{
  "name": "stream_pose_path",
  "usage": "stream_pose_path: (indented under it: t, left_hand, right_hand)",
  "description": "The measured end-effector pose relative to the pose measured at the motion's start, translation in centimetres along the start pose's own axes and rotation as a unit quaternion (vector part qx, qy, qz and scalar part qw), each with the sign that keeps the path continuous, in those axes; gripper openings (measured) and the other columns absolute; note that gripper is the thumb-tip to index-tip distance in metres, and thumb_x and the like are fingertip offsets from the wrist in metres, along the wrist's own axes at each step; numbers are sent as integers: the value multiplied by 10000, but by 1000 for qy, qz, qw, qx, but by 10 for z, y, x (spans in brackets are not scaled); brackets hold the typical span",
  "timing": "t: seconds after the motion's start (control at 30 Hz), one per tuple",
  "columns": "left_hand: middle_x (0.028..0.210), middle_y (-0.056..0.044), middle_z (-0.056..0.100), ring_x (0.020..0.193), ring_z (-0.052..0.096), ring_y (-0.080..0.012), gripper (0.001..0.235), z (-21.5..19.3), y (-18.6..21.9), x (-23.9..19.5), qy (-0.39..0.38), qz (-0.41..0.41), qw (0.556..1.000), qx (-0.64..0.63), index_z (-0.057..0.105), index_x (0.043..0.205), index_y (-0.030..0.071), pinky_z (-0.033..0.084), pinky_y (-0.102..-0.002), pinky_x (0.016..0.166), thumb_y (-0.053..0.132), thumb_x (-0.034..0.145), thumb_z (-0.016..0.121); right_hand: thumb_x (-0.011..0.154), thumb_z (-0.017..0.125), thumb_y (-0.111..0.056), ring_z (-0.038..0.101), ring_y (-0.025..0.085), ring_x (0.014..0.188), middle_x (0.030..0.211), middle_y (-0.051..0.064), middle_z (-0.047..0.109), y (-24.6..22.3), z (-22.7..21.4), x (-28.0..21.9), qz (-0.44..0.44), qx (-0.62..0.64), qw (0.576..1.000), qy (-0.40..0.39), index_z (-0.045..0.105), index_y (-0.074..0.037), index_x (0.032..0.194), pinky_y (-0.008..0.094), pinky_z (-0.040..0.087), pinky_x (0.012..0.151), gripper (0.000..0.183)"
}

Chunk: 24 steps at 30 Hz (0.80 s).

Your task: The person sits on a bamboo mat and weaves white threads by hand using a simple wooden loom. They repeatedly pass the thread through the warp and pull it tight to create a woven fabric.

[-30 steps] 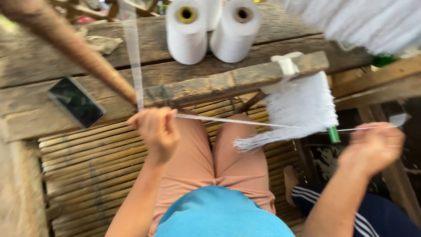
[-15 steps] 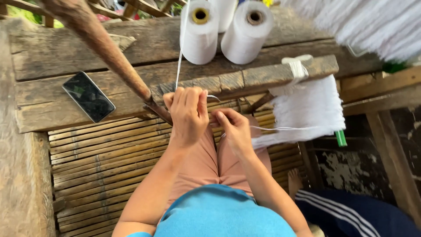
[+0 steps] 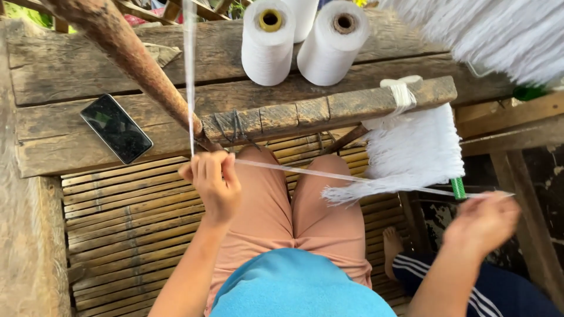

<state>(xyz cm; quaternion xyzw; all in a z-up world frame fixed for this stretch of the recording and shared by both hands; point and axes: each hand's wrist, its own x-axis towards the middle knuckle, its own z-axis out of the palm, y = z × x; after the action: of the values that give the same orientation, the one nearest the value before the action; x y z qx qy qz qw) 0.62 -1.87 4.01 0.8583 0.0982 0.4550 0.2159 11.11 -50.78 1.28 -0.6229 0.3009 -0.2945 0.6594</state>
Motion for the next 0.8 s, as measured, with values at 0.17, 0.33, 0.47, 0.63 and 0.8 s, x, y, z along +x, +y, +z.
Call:
stream_pose_path:
  t: [0.17,0.33,0.47,0.63,0.8]
  left_hand:
    - [790,0,530,811,432,-209,228,34,33,54,-12,38,999,10,566,872,129,221,-330,830,206,1087,570]
    - [743,12,470,728,526,-207,286,62,32,65,49,90,992,72,548,844,141,345,-340,730,300,1082,554]
    - [742,-5,457,700,505,-224,273,54,42,50,43,98,994,23,544,826,144,339,-335,743,269,1069,554]
    - [748,-37,477,705,506,-249,234,46,63,-21,-7,70,995,-65,561,815,156,309,-359,830,225,1030,619]
    - [833,-15,498,771,504,-241,128,19,4,-46,-58,4,997,-57,623,936,152,288,-366,873,163,1054,575]
  right_hand:
    - [1221,523,-110,634,235,828,821,94,663,-140,114,-120,-428,4,896,-120,600,-54,904,344,477,836,330]
    - [940,702,80,727,256,893,908,51,785,-26,178,-211,-494,-40,814,-303,797,-80,911,359,542,893,188]
    - [920,748,-25,700,237,820,838,98,760,18,183,-236,-203,-40,875,-437,795,-78,971,381,590,766,86]
    - [979,633,5,669,108,771,879,79,735,-9,161,-272,157,149,872,-438,755,10,1017,300,599,756,128]
    - [983,682,-63,612,142,735,837,27,651,6,67,-200,158,32,945,-285,665,-127,947,282,552,676,75]
